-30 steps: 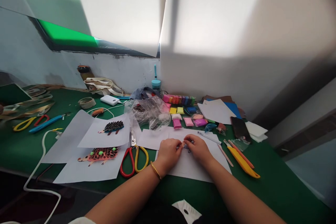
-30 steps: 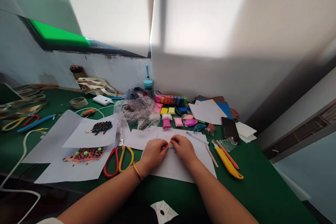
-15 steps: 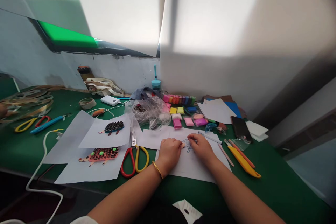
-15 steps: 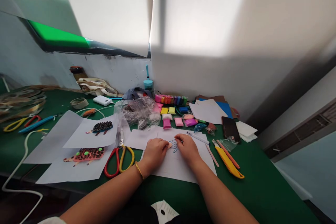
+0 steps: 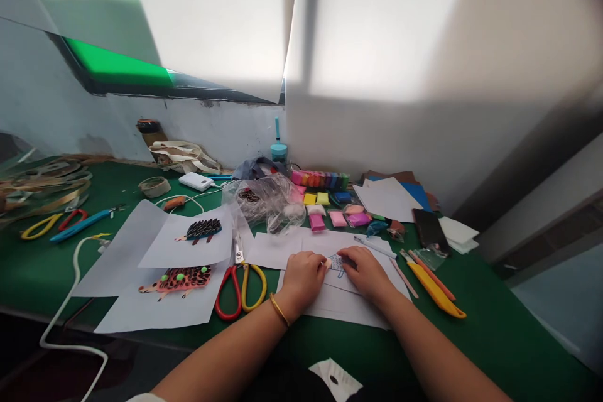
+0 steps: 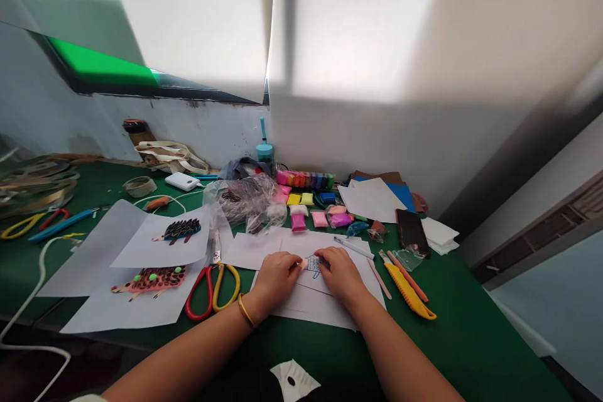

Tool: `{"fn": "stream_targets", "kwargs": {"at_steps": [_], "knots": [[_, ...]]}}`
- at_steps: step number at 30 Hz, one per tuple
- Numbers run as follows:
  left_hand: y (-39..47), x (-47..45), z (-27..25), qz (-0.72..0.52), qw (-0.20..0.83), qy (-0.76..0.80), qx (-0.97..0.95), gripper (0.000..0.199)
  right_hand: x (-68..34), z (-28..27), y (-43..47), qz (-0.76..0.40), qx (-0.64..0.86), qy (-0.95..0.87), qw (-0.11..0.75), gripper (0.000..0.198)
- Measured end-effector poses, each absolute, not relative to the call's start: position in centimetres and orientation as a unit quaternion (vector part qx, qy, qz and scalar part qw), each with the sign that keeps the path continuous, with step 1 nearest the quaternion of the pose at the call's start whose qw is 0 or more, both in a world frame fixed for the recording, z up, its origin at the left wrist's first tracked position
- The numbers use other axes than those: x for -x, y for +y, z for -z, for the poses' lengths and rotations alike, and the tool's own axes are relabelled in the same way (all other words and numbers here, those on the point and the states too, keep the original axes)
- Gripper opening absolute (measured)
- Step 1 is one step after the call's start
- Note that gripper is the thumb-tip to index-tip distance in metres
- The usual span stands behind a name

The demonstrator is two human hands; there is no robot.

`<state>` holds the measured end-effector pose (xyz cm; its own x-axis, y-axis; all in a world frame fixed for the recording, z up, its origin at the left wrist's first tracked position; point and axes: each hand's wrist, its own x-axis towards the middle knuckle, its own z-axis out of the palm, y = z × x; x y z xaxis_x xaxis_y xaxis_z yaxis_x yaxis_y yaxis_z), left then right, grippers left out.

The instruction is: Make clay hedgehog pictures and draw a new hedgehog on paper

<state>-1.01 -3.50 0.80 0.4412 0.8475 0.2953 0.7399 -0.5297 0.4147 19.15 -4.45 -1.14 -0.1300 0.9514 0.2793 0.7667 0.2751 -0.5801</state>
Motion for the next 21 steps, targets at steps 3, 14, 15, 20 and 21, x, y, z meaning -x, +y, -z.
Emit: {"fn": "stream_targets", "kwargs": {"at_steps": [3,14,15,20,21], "knots": [[-3.5,1.0,-1.0,-0.278,0.140,0.454,-0.835,0.021,-18.8,0.6,-4.5,-0.154,0.557,-0.745,0.334,0.028],[-3.7,1.1,-1.3,-0.325,0.212,0.438,-0.811,0.014,-16.7,-1.3,-4.3,-0.307,0.551,-0.686,0.363,0.018],[-3.6,1.1,-1.3,-0.322,0.219,0.439,-0.810,0.014,-16.6,-1.4,-4.2,-0.313,0.548,-0.686,0.362,0.018],[-2.9,1.3,-0.7,-0.345,0.246,0.460,-0.780,0.017,-16.3,-1.4,-4.1,-0.333,0.541,-0.673,0.378,0.019],[-2.9,1.4,-0.6,-0.356,0.252,0.460,-0.774,0.017,-16.3,-1.4,-4.1,-0.339,0.537,-0.666,0.391,0.020]]}}
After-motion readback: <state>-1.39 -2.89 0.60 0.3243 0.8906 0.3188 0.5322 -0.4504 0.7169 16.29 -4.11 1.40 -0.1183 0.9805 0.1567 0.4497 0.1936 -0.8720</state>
